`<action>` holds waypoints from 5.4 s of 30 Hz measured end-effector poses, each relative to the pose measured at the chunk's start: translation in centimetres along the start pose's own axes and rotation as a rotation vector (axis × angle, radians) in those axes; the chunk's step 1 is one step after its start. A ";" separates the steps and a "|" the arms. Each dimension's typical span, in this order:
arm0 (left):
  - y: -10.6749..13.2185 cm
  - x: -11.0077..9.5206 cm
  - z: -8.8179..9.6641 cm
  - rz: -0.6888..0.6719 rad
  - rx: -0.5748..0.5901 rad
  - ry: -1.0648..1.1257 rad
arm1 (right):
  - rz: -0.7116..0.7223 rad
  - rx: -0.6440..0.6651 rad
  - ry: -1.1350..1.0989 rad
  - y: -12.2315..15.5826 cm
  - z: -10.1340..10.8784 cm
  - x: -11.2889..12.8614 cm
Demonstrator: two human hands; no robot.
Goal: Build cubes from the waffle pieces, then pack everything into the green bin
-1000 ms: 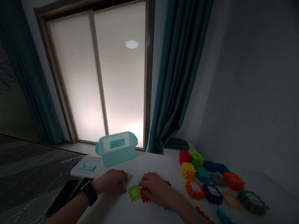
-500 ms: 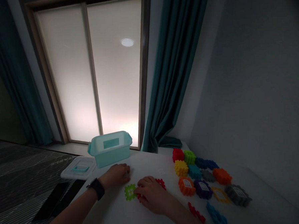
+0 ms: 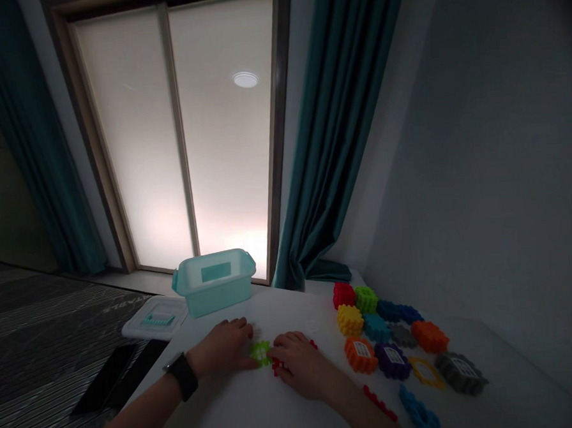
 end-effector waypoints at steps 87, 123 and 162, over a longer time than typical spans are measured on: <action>-1.8 -4.7 -2.0 -0.261 -0.616 0.364 | -0.161 -0.454 -0.494 3.0 4.7 -5.1; -2.5 -3.9 -1.3 -0.140 -0.541 0.919 | 0.294 -0.699 -0.025 4.4 5.0 -2.2; -1.7 -4.7 -0.6 -0.126 -0.605 0.711 | 0.148 -0.662 -0.004 4.3 4.6 -2.8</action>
Point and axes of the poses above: each hand's wrist, its own y-axis away from the middle knuckle, its own z-axis out of the back of the hand, x = y × z, the point moved 5 cm from there along -y, towards the middle knuckle, and after that the axes turned 5 degrees about -z, right-handed, at the moved point
